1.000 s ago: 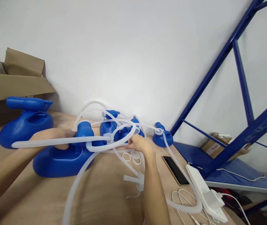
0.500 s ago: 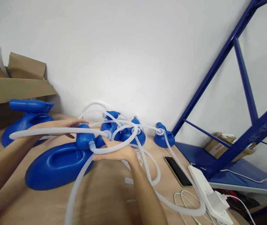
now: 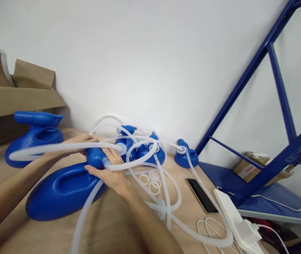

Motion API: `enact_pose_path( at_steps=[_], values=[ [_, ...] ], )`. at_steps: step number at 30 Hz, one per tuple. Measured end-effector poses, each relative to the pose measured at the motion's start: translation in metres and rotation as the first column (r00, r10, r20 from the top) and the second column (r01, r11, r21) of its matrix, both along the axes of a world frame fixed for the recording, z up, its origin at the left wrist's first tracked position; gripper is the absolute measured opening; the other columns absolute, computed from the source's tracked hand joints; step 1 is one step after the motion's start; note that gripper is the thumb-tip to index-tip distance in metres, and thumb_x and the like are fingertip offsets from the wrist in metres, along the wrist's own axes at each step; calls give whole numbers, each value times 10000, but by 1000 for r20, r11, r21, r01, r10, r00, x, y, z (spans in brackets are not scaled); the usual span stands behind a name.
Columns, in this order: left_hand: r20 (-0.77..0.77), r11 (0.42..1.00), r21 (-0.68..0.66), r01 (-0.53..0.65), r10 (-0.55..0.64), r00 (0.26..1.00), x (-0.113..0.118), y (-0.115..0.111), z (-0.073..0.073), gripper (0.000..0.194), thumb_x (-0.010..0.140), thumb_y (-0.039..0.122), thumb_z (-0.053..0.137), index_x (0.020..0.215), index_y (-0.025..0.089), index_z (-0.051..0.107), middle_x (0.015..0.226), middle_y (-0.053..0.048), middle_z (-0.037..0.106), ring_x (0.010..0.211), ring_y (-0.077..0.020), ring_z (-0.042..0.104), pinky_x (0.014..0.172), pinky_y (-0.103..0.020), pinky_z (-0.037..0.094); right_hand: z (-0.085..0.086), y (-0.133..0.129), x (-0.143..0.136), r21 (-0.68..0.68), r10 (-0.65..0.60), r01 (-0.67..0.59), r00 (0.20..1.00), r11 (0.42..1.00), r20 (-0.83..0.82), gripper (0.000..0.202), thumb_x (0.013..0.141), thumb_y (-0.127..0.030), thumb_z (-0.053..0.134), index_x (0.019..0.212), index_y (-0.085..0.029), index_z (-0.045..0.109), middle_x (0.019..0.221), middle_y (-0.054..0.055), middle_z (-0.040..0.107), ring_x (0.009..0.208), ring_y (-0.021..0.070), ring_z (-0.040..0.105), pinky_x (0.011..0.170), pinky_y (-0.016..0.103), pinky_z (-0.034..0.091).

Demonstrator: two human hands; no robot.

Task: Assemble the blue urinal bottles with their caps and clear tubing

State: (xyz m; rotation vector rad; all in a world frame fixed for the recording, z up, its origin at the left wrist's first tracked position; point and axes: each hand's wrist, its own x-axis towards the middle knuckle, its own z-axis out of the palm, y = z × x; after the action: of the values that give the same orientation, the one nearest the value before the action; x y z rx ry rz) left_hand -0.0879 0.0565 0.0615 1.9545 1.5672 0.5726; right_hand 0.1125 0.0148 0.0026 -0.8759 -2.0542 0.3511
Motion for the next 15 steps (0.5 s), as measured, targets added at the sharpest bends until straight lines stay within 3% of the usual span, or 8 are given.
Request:
enact_pose_path(
  at_steps=[3,7,10,15],
  values=[
    [3,999,18,41,-41,999,-2,0,2,336,668,532,685,744,206,657,937,-96,745,1042,-371,693,807,-391,609,-8,3,-1,17,7,-6,999,1000,-39,697,788,-497,831,1397,-243,609,1405,78,657,1324,250,596,1179,387,448],
    [159,999,-25,44,-39,987,0,-5,-1,375,798,514,515,839,181,683,895,-83,744,903,-304,710,717,-369,615,-4,2,6,14,43,-42,996,999,-79,659,781,-456,835,1373,-248,634,1402,60,678,1318,250,614,1190,390,443],
    [229,996,-19,87,-80,970,2,-7,-5,366,816,510,543,831,168,673,834,-59,724,826,-267,700,667,-333,613,-1,4,10,-27,41,-44,994,999,-103,642,761,-439,852,1347,-258,661,1383,57,696,1314,273,621,1195,424,440],
    [176,994,21,108,-110,978,1,-7,-9,487,884,546,470,1094,175,705,1079,-79,751,970,-277,720,698,-301,631,-5,10,15,-35,31,-35,994,999,-103,647,740,-444,870,1333,-264,685,1331,65,722,1313,296,621,1179,446,458]
  ],
)
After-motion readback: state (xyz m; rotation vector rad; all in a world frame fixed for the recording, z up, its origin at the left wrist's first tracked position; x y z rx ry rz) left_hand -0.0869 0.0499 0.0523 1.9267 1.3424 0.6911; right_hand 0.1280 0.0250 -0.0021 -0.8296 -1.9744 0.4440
